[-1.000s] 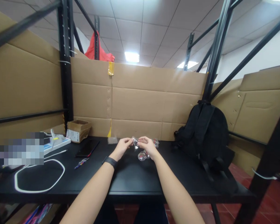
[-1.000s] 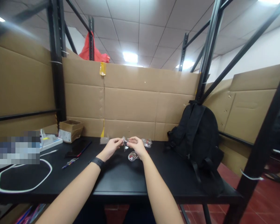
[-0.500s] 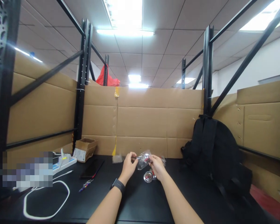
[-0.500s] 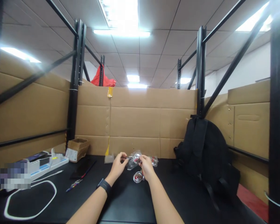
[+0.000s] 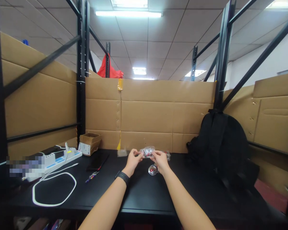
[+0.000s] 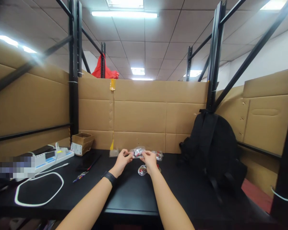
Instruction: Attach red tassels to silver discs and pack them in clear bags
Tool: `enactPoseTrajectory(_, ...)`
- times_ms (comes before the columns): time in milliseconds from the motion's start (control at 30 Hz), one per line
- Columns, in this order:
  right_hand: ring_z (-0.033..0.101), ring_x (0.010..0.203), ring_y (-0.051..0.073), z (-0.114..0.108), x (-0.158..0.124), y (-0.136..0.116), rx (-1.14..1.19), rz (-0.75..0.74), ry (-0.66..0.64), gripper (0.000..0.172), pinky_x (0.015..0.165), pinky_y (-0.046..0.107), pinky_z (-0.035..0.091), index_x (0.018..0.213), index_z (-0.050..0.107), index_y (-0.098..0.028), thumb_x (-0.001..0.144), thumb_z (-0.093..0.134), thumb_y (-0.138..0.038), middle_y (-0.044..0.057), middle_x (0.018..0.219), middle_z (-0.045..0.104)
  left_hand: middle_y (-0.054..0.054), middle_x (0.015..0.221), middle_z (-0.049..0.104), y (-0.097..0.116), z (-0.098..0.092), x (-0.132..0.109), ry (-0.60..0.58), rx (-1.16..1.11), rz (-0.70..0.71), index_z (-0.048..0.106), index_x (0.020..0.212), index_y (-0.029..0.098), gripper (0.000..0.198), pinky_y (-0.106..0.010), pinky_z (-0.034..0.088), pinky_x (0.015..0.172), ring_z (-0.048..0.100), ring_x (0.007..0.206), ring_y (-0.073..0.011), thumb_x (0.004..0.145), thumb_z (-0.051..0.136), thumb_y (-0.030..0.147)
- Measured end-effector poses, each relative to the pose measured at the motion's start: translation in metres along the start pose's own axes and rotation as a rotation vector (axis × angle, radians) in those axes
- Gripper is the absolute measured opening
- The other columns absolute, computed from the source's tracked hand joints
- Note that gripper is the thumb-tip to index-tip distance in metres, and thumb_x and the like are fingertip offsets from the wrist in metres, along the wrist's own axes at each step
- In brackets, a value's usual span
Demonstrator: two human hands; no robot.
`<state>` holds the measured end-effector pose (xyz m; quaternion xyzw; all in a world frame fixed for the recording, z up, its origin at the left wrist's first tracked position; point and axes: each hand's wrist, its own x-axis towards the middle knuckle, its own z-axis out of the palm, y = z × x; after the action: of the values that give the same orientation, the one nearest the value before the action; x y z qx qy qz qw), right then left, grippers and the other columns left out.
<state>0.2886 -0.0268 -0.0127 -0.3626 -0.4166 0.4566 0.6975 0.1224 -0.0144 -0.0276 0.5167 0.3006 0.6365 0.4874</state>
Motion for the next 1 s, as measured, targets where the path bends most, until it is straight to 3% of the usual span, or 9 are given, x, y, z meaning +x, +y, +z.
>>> enactPoseTrajectory(67,0.065,0.071,0.016,0.0,0.0,0.0,0.028,-0.014,0.023,0.031,0.069,0.031,0.06,0.072,0.07,-0.012,0.055,0.087,-0.032,0.006,0.078,0.068,-0.008,0.095,0.071,0.001,-0.001,-0.001,-0.029,0.091,0.033,0.061,0.085,0.016,0.042,-0.023,0.05,0.063,0.071,0.078,-0.0176,0.068,0.081,0.049)
enactPoseTrajectory(200,0.066,0.069,0.015,0.0,0.001,0.0,0.017,-0.016,0.033,0.028,0.068,0.029,0.06,0.073,0.071,-0.013,0.057,0.086,-0.03,0.006,0.076,0.069,-0.013,0.108,0.073,0.007,-0.001,-0.003,-0.02,0.245,0.044,0.076,0.093,0.015,0.04,-0.028,0.05,0.068,0.069,0.091,-0.0241,0.071,0.078,0.048)
enactPoseTrajectory(433,0.066,0.061,0.015,-0.003,0.002,0.0,-0.153,-0.031,-0.057,0.034,0.055,0.025,0.054,0.08,0.072,-0.014,0.058,0.086,-0.035,0.006,0.071,0.072,-0.014,0.113,0.073,0.014,-0.001,-0.006,-0.064,0.214,-0.042,0.078,0.101,0.015,0.042,-0.035,0.05,0.084,0.066,0.104,-0.0277,0.073,0.076,0.046)
enactPoseTrajectory(567,0.069,0.063,0.017,-0.005,0.002,-0.002,-0.244,-0.031,-0.144,0.035,0.051,0.022,0.047,0.083,0.072,-0.014,0.058,0.084,-0.036,0.007,0.071,0.073,-0.013,0.116,0.073,0.006,-0.005,0.001,-0.149,0.182,-0.02,0.079,0.1,0.016,0.039,-0.037,0.044,0.1,0.063,0.113,-0.0269,0.068,0.081,0.039)
enactPoseTrajectory(667,0.071,0.066,0.017,-0.007,0.002,-0.007,-0.274,-0.009,-0.192,0.033,0.05,0.02,0.045,0.087,0.072,-0.015,0.062,0.081,-0.035,0.008,0.076,0.075,-0.013,0.116,0.073,0.001,-0.009,0.006,-0.135,0.214,0.028,0.08,0.096,0.016,0.038,-0.036,0.042,0.103,0.062,0.114,-0.0261,0.067,0.081,0.04)
enactPoseTrajectory(733,0.071,0.066,0.017,-0.012,0.005,-0.012,-0.294,-0.041,-0.125,0.03,0.048,0.019,0.043,0.087,0.072,-0.015,0.064,0.079,-0.033,0.008,0.078,0.075,-0.014,0.111,0.074,0.0,-0.011,0.008,-0.087,0.246,0.039,0.08,0.092,0.014,0.038,-0.036,0.044,0.099,0.064,0.109,-0.0263,0.066,0.081,0.042)
enactPoseTrajectory(833,0.069,0.062,0.016,-0.025,0.014,-0.02,-0.215,-0.147,0.15,0.028,0.044,0.019,0.042,0.085,0.069,-0.016,0.063,0.077,-0.03,0.005,0.076,0.073,-0.013,0.097,0.077,0.002,-0.014,0.007,-0.038,0.33,-0.008,0.08,0.089,0.013,0.041,-0.034,0.047,0.087,0.067,0.094,-0.025,0.066,0.079,0.047)
enactPoseTrajectory(900,0.068,0.061,0.016,-0.036,0.021,-0.026,-0.113,-0.166,0.268,0.027,0.044,0.019,0.043,0.081,0.065,-0.017,0.059,0.078,-0.028,0.003,0.072,0.071,-0.01,0.086,0.077,0.002,-0.016,0.005,-0.096,0.447,-0.055,0.079,0.085,0.012,0.043,-0.031,0.046,0.078,0.066,0.083,-0.0231,0.07,0.074,0.052)
enactPoseTrajectory(1000,0.068,0.061,0.016,-0.047,0.024,-0.032,-0.003,-0.105,0.257,0.033,0.047,0.019,0.046,0.075,0.056,-0.019,0.053,0.08,-0.02,-0.001,0.066,0.066,-0.006,0.067,0.072,0.0,-0.016,0.0,-0.269,0.726,-0.089,0.077,0.069,0.014,0.045,-0.03,0.043,0.068,0.064,0.071,-0.0221,0.075,0.066,0.057)
